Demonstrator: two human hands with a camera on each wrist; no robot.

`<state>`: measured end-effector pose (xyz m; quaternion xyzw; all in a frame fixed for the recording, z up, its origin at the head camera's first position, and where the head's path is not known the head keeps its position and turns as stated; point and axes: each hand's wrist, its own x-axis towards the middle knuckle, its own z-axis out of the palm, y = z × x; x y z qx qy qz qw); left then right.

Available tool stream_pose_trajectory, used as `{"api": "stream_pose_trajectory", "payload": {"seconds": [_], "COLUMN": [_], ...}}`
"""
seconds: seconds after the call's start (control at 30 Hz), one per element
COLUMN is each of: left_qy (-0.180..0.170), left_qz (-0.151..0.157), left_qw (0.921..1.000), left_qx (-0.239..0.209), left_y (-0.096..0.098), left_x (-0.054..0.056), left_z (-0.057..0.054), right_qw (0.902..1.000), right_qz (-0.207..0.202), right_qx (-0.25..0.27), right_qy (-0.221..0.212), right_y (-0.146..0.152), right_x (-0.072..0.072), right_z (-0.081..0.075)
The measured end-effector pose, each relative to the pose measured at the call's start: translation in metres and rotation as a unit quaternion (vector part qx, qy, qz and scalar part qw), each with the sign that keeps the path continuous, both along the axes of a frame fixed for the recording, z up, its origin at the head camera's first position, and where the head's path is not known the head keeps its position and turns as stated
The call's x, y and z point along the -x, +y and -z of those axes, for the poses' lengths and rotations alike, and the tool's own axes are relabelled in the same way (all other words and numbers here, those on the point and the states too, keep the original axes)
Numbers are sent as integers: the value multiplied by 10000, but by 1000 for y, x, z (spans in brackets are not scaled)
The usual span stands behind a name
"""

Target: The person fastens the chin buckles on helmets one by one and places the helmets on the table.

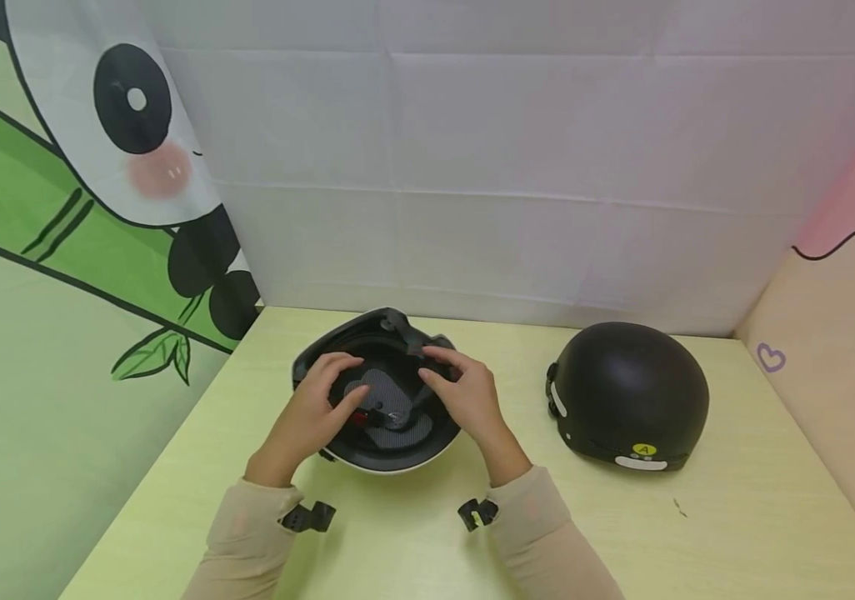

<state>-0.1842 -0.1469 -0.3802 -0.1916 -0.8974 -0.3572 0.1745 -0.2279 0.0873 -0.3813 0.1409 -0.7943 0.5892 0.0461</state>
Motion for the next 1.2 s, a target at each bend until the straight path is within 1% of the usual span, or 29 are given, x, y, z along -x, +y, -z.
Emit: {"api": "stream_pose_trajectory", "payload": {"seconds": [0.17,0.33,0.43,0.53,0.63,0.7,0.8,0.87,0.93,1.07,1.13,1.2], "left_qy": [306,474,564,759,964,1022,965,913,925,1016,900,592], "left_qz": [-71,-129,-225,-393,-543,-596,-656,-763,-918,-1319,-1505,-1681], "left_qw": [9994,9986,9977,9956,9928,9916,9916,9916,9906,9856,9841,9837], "left_qx": [-137,-211,-294,-393,-465,-515,-555,-506,-421,-286,-269,-242], "left_y": [-5,-8,-9,-11,-11,-11,-9,-7,-5,-1,0,0], "left_x": [-4,-9,-12,-15,-18,-21,-24,-25,-26,-29,-30,-30], "left_z": [5,10,14,19,23,26,29,32,34,37,37,38], "right_qw": [9999,9993,9990,9989,9991,9993,9997,9999,9999,9991,9983,9974], "right_qz": [153,255,253,242,250,249,195,146,95,57,33,0], "right_qx": [46,-15,-36,-24,-16,-23,-20,-25,-22,-69,-92,-128], "right_qy": [6,283,378,398,339,282,174,47,-103,-408,-582,-709], "right_y": [2,5,7,9,11,12,12,12,12,10,10,10], "right_x": [2,7,9,12,15,16,17,18,18,20,21,22], "right_z": [2,7,11,15,18,19,23,26,29,33,36,37]}}
